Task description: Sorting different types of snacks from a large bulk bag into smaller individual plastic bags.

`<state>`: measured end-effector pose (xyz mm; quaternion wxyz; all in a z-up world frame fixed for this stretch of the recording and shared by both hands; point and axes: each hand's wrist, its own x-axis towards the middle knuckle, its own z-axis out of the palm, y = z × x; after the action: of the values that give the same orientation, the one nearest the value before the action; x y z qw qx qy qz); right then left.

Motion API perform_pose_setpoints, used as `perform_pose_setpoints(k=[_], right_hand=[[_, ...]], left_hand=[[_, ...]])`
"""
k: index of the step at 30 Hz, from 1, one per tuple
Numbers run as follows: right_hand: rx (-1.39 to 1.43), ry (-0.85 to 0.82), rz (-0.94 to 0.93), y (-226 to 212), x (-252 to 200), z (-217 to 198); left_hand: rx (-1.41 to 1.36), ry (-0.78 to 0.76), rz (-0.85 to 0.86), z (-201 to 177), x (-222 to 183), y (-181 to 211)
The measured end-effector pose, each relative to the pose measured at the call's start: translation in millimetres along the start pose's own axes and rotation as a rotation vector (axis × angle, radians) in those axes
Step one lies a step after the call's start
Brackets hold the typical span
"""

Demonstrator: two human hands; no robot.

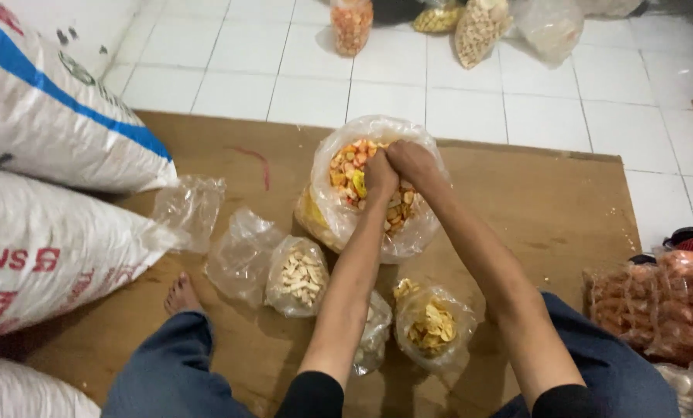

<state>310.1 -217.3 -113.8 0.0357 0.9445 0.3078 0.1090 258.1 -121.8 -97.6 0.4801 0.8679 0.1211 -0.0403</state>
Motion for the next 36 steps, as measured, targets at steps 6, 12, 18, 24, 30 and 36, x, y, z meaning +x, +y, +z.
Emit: perform_pose_setpoints(k=[6, 12, 18, 24, 30, 36], right_hand=[[-0.016, 0.007, -0.008, 7, 2, 1], [-0.241, 0.144, -0.118, 4, -1, 11], [-0.232, 0.209, -0.171, -5, 6, 24], [-0.128, 0.232, -0.074, -47, -34, -134], [0.202, 0.211, 0.137, -55, -64, -151], [0.75, 0.276, 0.389, -93, -143, -204]], left_hand=[[-0.015, 0.016, -0.014, -11, -6, 11], [-0.004, 0.018, 0.014, -20, -17, 20], [0.058, 0.007, -0.01, -44, -35, 27], [0.209, 0.033, 0.022, -73, -31, 20], [0.148, 0.092, 0.102, -134, -99, 33], [0.078, 0.04, 0.168, -160, -187, 39]])
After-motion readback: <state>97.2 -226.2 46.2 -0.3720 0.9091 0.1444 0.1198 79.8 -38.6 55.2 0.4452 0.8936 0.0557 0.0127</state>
